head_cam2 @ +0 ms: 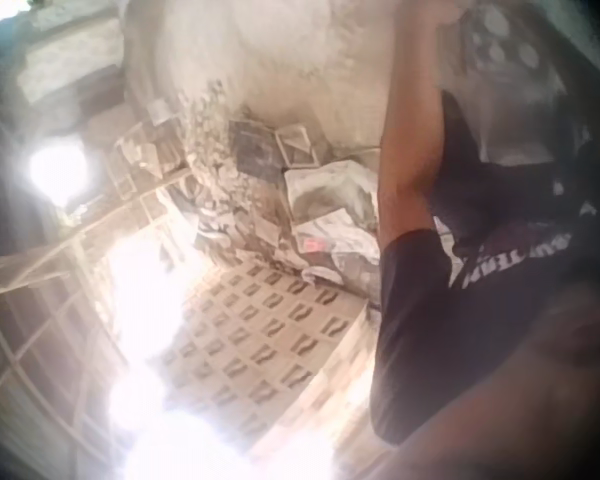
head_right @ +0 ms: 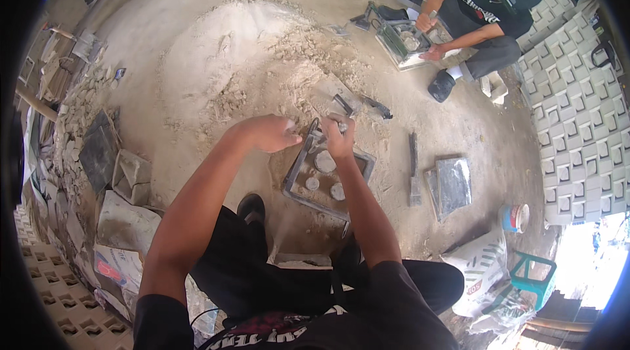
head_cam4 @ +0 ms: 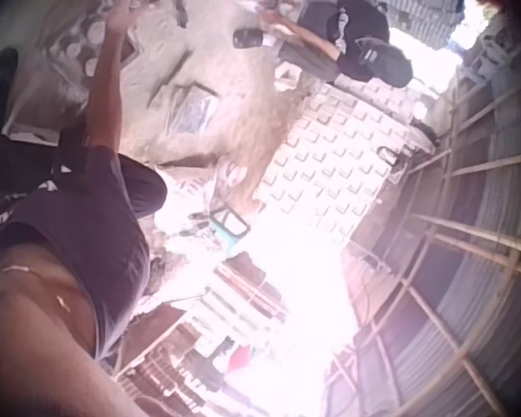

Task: The person uses a small tool to press and smooth material into a square mold with circular cutouts, then lifts the mold to leave the shaped material on the floor.

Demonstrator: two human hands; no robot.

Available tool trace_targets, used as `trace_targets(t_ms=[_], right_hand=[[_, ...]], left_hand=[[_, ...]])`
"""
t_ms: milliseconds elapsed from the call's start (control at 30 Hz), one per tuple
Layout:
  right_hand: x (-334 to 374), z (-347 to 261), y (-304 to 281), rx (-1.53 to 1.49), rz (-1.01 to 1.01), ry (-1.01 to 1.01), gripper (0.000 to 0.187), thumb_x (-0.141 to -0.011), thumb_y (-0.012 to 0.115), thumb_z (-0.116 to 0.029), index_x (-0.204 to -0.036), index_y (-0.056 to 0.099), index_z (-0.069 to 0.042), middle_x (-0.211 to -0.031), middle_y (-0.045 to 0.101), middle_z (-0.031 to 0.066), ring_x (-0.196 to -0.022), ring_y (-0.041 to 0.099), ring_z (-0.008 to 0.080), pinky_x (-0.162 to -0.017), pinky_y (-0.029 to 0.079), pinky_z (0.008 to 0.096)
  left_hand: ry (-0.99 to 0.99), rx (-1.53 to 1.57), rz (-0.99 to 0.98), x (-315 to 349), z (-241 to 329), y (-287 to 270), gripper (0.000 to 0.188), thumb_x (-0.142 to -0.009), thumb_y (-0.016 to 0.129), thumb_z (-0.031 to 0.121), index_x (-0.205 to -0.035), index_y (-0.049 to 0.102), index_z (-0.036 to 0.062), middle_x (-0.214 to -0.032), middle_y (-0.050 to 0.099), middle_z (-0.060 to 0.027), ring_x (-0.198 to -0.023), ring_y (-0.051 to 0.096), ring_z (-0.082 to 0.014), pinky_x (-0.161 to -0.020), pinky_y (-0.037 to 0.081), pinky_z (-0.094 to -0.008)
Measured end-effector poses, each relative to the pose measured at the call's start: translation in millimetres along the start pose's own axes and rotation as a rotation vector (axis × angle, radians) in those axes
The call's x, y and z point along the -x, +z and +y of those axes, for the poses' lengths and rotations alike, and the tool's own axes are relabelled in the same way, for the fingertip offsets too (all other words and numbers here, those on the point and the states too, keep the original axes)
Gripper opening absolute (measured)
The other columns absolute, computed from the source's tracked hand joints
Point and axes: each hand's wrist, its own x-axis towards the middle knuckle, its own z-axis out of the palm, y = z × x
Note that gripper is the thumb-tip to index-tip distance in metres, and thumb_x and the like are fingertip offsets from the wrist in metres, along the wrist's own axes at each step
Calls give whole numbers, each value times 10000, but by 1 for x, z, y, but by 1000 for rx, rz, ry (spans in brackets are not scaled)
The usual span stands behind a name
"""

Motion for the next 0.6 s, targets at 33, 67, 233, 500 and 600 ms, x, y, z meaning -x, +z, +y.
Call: trace_targets(t_ms=[33,67,233,500,600], right_hand=[[1,-8,-2,48,-100,-34,84,-917,524,-52,-968,483,0,-705,514,45,-596,440,100,-527,355,256],[-7,5,-8,70,-147,-33,82,-910,521,-49,-960,485,5,-700,510,46,-591,430,99,-521,350,258],[-16,-7,12,-67,-27,29,152,-844,513,-2,-702,548,41,-610,471,24,-550,380,94,-507,325,254],[-14,-22,2,19,-52,8,238,-839,512,-29,-603,502,3,-584,442,2,-549,355,76,-502,267,258],[4,-9,-7,33,1,52,240,-836,510,-8,-597,490,-15,-586,436,-5,-556,362,75,-509,281,257]], left_hand=[[4,24,1,0,-1,-1,572,-914,517,491,-1211,560,3,-1116,642,-205,-1049,611,-349,-883,474,-436],[9,48,3,-1,-2,-4,568,-915,515,492,-1209,562,7,-1115,641,-207,-1047,611,-352,-881,474,-439],[-15,1,-32,-6,-9,5,511,-920,505,481,-1159,595,38,-1087,645,-203,-1039,610,-362,-873,475,-450],[34,-37,-17,-13,1,9,522,-917,508,481,-1165,590,29,-1086,639,-219,-1041,602,-380,-876,470,-456],[56,5,-7,-21,-1,8,524,-913,510,482,-1159,596,27,-1081,643,-218,-1028,607,-382,-862,474,-460]])
